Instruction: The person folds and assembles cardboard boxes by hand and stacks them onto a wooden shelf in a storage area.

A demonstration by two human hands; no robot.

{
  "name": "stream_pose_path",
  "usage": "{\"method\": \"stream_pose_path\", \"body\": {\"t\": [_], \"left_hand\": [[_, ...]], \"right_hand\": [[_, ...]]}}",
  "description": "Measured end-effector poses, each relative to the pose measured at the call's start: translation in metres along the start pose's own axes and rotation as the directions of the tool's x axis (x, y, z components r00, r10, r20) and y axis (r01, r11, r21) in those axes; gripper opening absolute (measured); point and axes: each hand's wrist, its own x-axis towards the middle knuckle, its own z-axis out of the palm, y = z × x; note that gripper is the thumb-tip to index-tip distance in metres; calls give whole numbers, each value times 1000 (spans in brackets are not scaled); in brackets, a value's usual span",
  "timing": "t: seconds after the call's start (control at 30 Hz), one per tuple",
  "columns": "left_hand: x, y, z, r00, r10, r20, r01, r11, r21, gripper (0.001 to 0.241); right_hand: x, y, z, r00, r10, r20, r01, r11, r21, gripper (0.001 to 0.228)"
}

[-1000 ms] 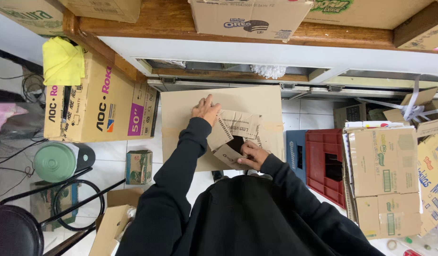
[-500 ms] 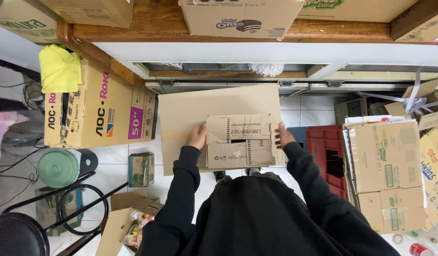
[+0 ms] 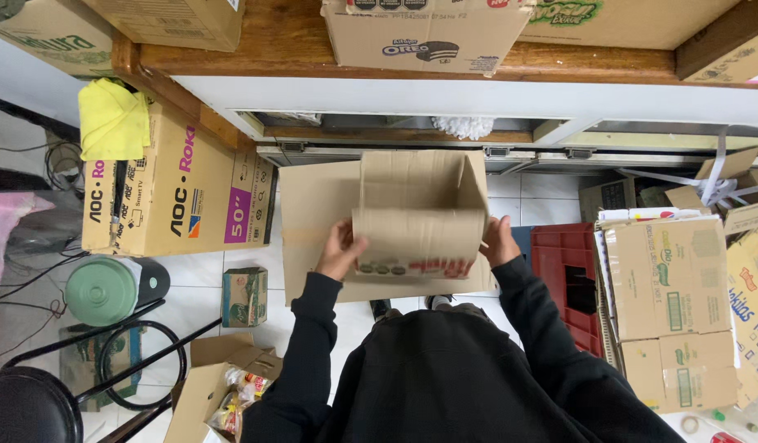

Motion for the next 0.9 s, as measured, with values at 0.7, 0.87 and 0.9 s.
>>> {"method": "stream_pose_path", "body": {"t": [0.7, 0.87, 0.9], "left_hand": [[34, -32, 99, 887, -188, 421, -458, -259, 850, 87], [12, 1, 71, 908, -156, 388, -418, -294, 860, 88], [4, 10, 61, 908, -159, 388, -419, -296, 858, 88]], "right_hand": [[28, -128, 107, 994, 24, -104, -106, 80, -991, 132], [49, -111, 67, 993, 99, -60, -58, -29, -998, 146], [61, -100, 58, 993, 100, -61, -59, -25, -998, 146]]}}
